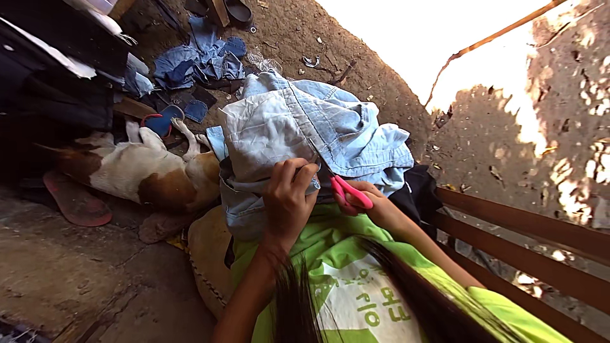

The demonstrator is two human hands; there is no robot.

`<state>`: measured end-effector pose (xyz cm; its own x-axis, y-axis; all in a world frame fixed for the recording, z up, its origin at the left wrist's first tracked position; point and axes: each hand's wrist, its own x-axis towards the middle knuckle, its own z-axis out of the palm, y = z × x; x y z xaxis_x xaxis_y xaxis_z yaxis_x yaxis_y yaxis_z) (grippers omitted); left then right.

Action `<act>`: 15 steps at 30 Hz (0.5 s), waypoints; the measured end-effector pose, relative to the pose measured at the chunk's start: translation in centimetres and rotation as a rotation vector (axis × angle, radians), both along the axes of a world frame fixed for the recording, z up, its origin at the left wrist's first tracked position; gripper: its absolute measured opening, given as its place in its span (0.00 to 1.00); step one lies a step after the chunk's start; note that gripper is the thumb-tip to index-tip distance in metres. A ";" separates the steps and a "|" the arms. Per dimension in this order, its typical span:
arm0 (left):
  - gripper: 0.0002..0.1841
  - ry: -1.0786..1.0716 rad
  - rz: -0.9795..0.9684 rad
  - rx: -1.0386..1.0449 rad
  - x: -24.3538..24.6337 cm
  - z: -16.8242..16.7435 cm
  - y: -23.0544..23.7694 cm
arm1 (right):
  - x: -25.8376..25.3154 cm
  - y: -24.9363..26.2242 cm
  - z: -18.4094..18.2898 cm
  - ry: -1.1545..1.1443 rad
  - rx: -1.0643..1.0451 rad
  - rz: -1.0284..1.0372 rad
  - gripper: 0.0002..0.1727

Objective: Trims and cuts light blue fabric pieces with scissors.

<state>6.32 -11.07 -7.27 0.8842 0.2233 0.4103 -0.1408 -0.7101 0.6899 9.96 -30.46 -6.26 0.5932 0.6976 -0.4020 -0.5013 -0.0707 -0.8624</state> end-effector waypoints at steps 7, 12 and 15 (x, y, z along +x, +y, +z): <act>0.04 -0.015 -0.020 -0.023 -0.1 -0.3 -0.1 | 0.6 -1.0 0.3 0.043 0.004 0.093 0.13; 0.03 0.000 -0.050 -0.039 -0.3 -0.3 0.0 | 1.1 -0.1 0.3 -0.018 -0.087 0.128 0.14; 0.04 -0.002 -0.044 -0.065 -0.3 -0.7 0.1 | 0.3 -0.3 0.1 -0.053 -0.077 0.063 0.13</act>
<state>6.07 -10.93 -7.94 0.8930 0.2108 0.3976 -0.1717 -0.6571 0.7340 10.23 -30.81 -6.18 0.5708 0.7026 -0.4250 -0.4477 -0.1677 -0.8783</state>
